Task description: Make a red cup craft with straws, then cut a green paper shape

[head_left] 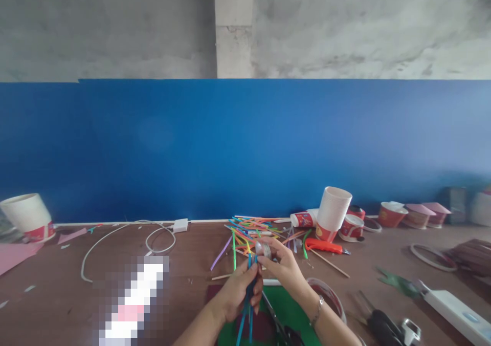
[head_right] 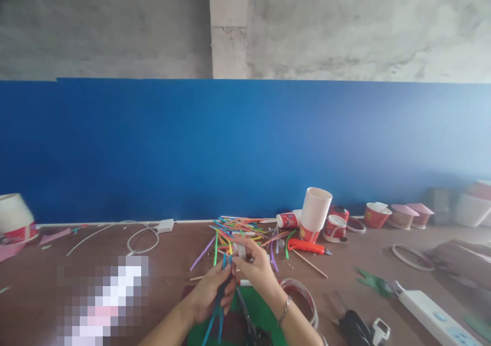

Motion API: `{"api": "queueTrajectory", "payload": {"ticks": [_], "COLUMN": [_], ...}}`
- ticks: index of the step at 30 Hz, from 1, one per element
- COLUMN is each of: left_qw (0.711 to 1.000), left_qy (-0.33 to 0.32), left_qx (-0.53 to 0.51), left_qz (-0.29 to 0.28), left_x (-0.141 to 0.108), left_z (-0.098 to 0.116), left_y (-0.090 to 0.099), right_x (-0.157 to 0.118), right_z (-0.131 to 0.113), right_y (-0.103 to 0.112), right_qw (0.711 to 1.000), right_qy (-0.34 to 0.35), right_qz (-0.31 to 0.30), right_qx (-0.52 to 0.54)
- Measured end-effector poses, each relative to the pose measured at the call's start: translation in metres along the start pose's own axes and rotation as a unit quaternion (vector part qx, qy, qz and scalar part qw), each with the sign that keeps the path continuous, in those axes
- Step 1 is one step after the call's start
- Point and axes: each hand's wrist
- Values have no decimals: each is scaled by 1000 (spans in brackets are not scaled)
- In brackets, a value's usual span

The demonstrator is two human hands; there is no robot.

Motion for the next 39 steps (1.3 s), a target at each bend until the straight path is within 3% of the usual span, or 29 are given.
{"api": "queueTrajectory", "payload": {"ticks": [6, 13, 20, 23, 39], "left_qw": [1000, 997, 994, 990, 999], "left_qy": [18, 68, 112, 140, -7], "left_qx": [2, 6, 11, -21, 31], "left_qz": [18, -36, 8, -5, 32], "left_x": [-1, -8, -11, -10, -7], "left_z": [0, 6, 13, 14, 7], "left_y": [-2, -2, -7, -8, -10], "right_x": [0, -3, -4, -3, 0], "right_z": [0, -11, -18, -14, -8], "right_y": [-3, -7, -7, -6, -2], "right_qw": [999, 998, 999, 999, 996], "right_qy": [-21, -18, -23, -22, -23], "right_qz": [-9, -31, -31, -27, -4], "right_qx": [41, 44, 26, 34, 84]}}
Point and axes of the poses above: each hand's wrist, its own x-axis towards the middle knuckle, its own y-axis out of the back of the hand, z = x × y, and after that the axes turned 6 degrees about y, right-handed
